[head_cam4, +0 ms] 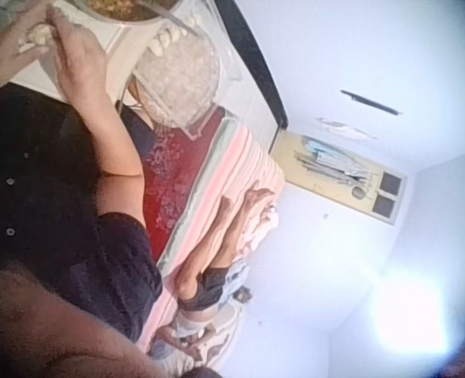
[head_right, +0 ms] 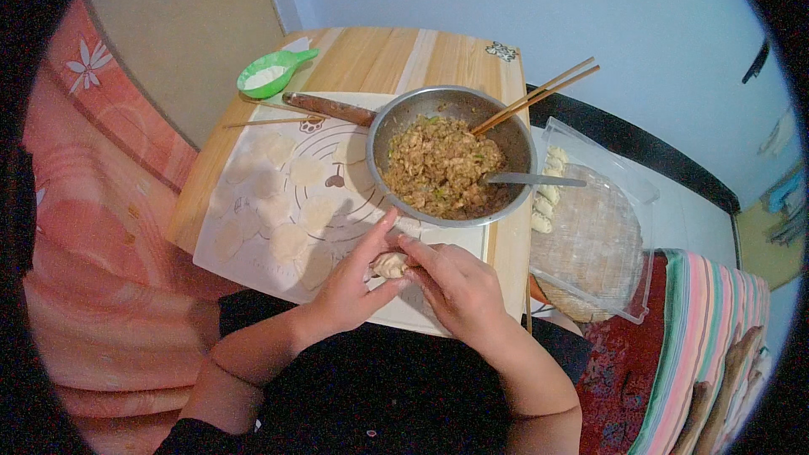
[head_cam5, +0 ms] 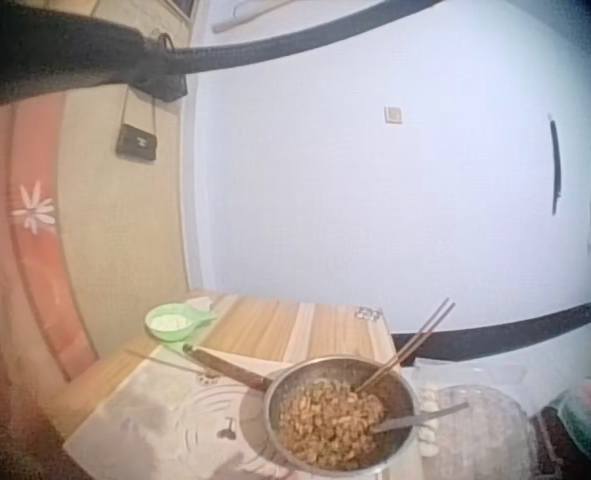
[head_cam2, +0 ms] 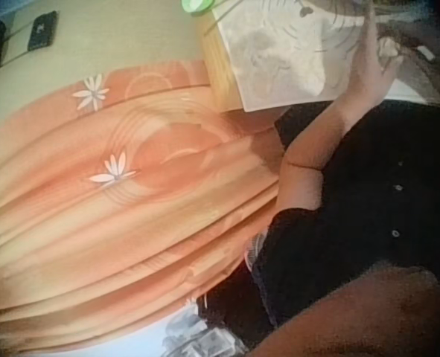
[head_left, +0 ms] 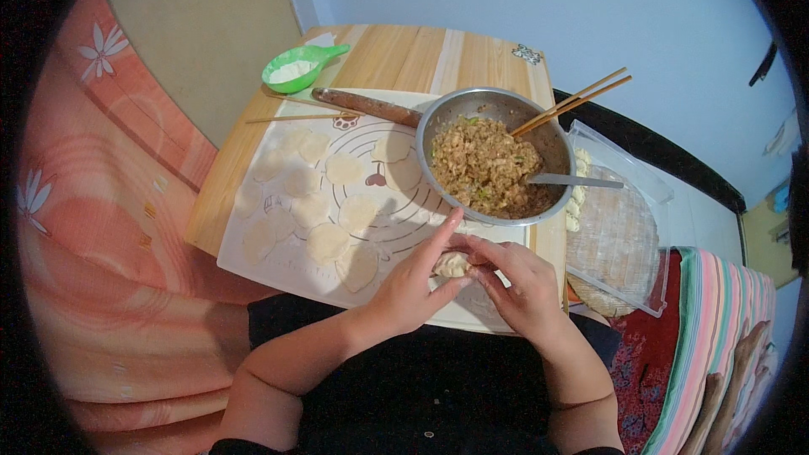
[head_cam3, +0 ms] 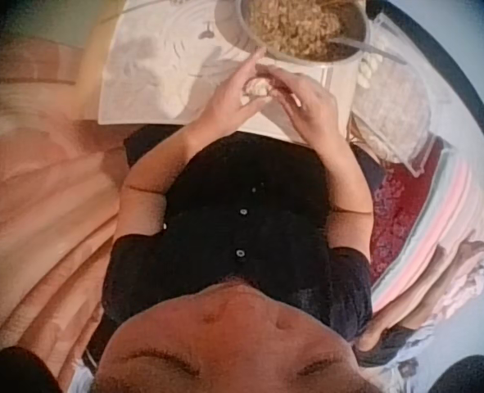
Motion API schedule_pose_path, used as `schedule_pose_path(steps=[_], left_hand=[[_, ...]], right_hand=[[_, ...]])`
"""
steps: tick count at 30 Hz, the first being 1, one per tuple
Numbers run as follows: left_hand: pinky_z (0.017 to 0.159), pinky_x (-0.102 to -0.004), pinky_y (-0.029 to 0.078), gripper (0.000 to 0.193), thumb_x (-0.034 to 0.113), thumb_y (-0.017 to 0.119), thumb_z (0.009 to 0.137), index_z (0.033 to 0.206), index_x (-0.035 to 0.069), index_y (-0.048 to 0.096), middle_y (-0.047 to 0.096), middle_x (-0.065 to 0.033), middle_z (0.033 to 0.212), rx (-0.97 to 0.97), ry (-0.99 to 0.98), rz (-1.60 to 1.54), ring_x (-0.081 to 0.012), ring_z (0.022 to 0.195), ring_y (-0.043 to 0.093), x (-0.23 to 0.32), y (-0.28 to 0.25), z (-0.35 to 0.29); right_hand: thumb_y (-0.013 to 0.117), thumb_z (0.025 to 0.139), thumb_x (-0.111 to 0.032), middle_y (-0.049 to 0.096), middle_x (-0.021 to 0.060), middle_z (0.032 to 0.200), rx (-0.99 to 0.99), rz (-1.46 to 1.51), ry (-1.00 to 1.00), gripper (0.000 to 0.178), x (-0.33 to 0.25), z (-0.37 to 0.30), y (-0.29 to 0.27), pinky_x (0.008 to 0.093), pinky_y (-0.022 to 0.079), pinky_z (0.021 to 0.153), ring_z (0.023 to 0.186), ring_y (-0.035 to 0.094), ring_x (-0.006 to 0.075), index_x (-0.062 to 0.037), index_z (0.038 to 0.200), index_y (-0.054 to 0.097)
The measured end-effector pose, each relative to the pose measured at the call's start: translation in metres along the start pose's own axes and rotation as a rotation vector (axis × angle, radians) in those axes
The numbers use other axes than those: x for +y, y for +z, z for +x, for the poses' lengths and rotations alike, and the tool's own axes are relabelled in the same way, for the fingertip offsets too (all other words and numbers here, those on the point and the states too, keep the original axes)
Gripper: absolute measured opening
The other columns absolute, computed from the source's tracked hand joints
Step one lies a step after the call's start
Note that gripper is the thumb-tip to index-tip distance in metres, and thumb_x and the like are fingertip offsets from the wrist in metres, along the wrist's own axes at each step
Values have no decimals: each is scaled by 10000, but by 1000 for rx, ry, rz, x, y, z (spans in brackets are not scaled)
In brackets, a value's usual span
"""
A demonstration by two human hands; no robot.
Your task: The person prepares dumplings by placing a meat filling onto round dough wrappers using a spoon. They fold the wrappers over the filling and pinch the edges to seal them. The finished dumplings are placed into a plastic container on the table.
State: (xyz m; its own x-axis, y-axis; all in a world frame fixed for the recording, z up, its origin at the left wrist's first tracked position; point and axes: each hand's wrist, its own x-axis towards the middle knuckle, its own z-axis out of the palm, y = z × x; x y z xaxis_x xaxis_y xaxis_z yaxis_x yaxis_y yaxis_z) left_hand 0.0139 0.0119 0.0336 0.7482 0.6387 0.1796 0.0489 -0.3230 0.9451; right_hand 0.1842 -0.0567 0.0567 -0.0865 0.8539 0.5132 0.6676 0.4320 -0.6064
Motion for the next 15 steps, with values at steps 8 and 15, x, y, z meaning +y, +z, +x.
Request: schedule_pose_path(steps=[8, 15], left_hand=[[971, -307, 397, 799, -7, 597, 833, 1473, 94, 131, 511, -134, 1193, -45, -139, 86, -221, 1124, 511, -10, 5, 3], [933, -380, 435, 737, 82, 654, 814, 1430, 89, 250, 515, -177, 1207, -9, 14, 358, -305, 1125, 516, -25, 4, 5]], right_hand=[[576, 843, -51, 654, 175, 930, -158, 71, 197, 304, 13, -2, 0, 396, 518, 696, 819, 643, 344, -51, 1146, 572], [612, 809, -65, 655, 183, 914, -240, -105, 264, 236, 27, -8, -1, 398, 515, 699, 804, 641, 351, -27, 1042, 615]])
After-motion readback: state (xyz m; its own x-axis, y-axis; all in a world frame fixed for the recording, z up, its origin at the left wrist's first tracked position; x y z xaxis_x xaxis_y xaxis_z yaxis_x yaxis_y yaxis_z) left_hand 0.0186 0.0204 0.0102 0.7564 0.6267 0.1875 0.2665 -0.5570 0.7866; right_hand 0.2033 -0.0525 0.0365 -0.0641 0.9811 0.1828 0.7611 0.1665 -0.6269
